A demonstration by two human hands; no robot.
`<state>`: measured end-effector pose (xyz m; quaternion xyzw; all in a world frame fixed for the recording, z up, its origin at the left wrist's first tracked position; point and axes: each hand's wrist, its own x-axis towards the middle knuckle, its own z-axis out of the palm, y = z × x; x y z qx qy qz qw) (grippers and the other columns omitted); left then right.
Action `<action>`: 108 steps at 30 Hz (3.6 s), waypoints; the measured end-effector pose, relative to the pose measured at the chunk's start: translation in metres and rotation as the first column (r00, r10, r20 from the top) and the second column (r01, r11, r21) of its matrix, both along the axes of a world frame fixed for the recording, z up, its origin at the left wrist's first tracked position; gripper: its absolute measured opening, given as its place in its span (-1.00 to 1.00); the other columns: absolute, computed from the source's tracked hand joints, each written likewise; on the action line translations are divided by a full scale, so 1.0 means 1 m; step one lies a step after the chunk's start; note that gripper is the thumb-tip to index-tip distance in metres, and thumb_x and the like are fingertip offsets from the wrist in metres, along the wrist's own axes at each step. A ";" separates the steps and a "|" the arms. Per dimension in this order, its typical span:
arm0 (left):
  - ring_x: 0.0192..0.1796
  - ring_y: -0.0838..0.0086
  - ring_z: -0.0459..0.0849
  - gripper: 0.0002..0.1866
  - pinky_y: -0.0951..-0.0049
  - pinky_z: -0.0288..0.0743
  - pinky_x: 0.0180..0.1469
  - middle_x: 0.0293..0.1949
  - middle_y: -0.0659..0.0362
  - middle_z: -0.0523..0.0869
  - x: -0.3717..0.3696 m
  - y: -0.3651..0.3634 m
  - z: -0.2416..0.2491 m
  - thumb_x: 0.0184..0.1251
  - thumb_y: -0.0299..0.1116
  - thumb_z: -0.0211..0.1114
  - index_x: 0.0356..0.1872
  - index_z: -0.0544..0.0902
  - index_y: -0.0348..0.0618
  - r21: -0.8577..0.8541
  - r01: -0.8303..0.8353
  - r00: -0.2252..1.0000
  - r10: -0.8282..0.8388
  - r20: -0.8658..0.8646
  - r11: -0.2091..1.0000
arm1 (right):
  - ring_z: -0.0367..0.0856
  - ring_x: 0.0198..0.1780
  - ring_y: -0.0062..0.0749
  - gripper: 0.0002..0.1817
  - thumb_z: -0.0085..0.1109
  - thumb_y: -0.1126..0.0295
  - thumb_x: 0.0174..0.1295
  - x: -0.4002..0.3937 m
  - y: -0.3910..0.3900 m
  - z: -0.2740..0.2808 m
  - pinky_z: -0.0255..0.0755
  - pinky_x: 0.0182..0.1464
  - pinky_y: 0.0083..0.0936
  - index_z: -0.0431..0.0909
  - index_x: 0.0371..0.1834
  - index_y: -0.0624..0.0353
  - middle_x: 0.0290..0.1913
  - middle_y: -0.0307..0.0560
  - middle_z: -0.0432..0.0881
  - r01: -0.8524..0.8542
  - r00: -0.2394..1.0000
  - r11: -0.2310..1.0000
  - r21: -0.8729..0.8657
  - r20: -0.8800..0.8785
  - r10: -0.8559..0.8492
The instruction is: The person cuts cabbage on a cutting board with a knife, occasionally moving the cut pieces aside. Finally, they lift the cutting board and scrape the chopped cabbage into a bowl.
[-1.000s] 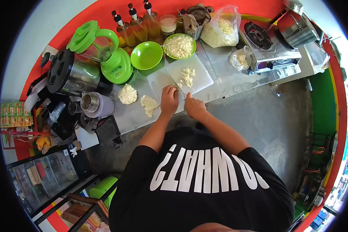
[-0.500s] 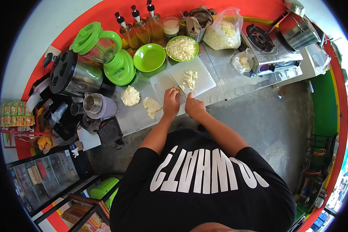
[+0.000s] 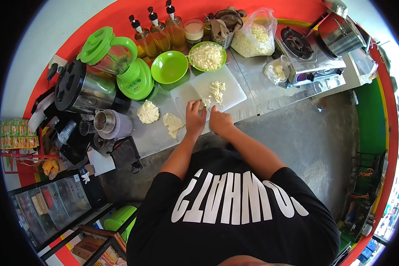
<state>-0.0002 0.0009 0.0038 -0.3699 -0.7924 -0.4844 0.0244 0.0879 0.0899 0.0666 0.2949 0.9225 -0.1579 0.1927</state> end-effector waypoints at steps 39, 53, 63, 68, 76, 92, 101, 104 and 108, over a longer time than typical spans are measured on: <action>-0.01 0.03 0.62 -0.89 0.17 0.49 0.06 -0.08 -0.01 0.63 -0.005 -0.002 -0.009 0.31 -0.48 0.31 -0.22 0.65 -0.31 0.055 0.034 0.997 -0.038 0.072 0.998 | 0.79 -0.08 0.06 -0.64 0.13 0.49 0.28 0.015 0.011 0.007 0.65 -0.05 -0.14 0.33 0.09 0.35 -0.15 0.29 0.76 -0.099 0.994 0.994 -0.042 -0.060 0.096; 0.07 0.06 0.54 -0.81 0.15 0.45 0.13 -0.07 0.07 0.63 -0.004 -0.006 0.011 0.23 -0.41 0.41 -0.20 0.67 -0.27 -0.161 0.047 0.985 -0.073 -0.159 0.986 | 0.75 -0.12 0.17 -0.69 0.04 0.36 0.39 0.053 0.050 0.002 0.59 -0.06 0.00 0.33 0.10 0.27 -0.20 0.24 0.74 -0.022 0.993 0.999 0.026 -0.118 0.025; 0.05 0.10 0.56 -0.83 0.19 0.49 0.11 -0.08 0.07 0.64 -0.006 -0.003 0.009 0.21 -0.43 0.42 -0.22 0.68 -0.27 -0.160 0.034 0.994 -0.049 -0.095 0.987 | 0.73 -0.21 0.23 -0.66 -0.03 0.12 0.52 0.050 0.029 0.015 0.56 -0.13 0.07 0.36 -0.03 0.23 -0.29 0.25 0.73 -0.056 0.974 0.996 -0.063 -0.224 0.041; -0.02 0.18 0.62 -0.94 0.22 0.56 0.01 -0.17 0.14 0.68 -0.008 0.000 0.013 0.24 -0.49 0.35 -0.32 0.71 -0.25 -0.242 0.041 0.992 -0.069 -0.107 0.969 | 0.77 -0.30 0.12 -0.70 0.00 0.17 0.51 0.044 0.019 0.030 0.61 -0.21 -0.01 0.39 -0.08 0.23 -0.36 0.19 0.74 -0.158 0.967 0.986 0.049 -0.195 0.165; -0.01 0.19 0.65 -0.93 0.23 0.58 0.00 -0.16 0.15 0.73 -0.010 -0.001 0.008 0.26 -0.48 0.33 -0.27 0.72 -0.21 -0.233 0.013 0.989 -0.047 -0.141 0.972 | 0.78 -0.23 0.16 -0.76 -0.04 0.44 0.40 0.048 0.013 -0.011 0.65 -0.15 -0.04 0.35 0.05 0.32 -0.31 0.24 0.75 -0.141 0.985 0.989 0.050 -0.089 0.145; -0.07 0.13 0.64 -0.92 0.17 0.53 -0.01 -0.17 0.09 0.64 -0.005 -0.005 0.003 0.27 -0.47 0.34 -0.30 0.70 -0.26 -0.130 -0.005 1.000 0.006 0.003 0.991 | 0.75 -0.05 0.21 -0.77 0.01 0.50 0.34 0.023 0.013 -0.006 0.62 0.01 -0.04 0.33 0.02 0.34 -0.16 0.39 0.72 -0.067 0.997 0.997 -0.037 -0.049 0.065; -0.09 0.08 0.59 -0.96 0.13 0.51 0.00 -0.22 0.05 0.60 -0.007 -0.004 0.000 0.25 -0.53 0.31 -0.32 0.69 -0.28 -0.155 0.030 0.998 -0.038 -0.044 0.987 | 0.76 -0.07 0.21 -0.73 -0.03 0.45 0.39 0.026 0.006 -0.004 0.62 -0.01 -0.04 0.33 0.08 0.35 -0.17 0.36 0.73 -0.044 0.997 0.998 -0.054 -0.062 0.041; -0.09 0.09 0.58 -0.96 0.14 0.51 0.00 -0.21 0.05 0.59 -0.006 -0.004 0.003 0.26 -0.54 0.30 -0.32 0.68 -0.28 -0.151 0.036 0.997 -0.046 -0.062 0.988 | 0.76 -0.07 0.21 -0.75 -0.06 0.42 0.43 0.022 0.005 -0.012 0.62 0.00 -0.04 0.33 0.07 0.33 -0.17 0.35 0.73 -0.045 0.997 0.999 -0.026 -0.069 0.043; -0.08 0.09 0.58 -0.95 0.15 0.51 0.00 -0.20 0.05 0.59 -0.006 -0.006 0.004 0.27 -0.54 0.28 -0.29 0.67 -0.28 -0.158 0.056 0.995 -0.069 -0.077 0.986 | 0.76 -0.07 0.19 -0.77 -0.06 0.44 0.42 0.013 0.010 0.007 0.64 -0.03 -0.06 0.32 0.06 0.32 -0.16 0.33 0.74 -0.071 0.994 0.997 -0.041 -0.086 0.067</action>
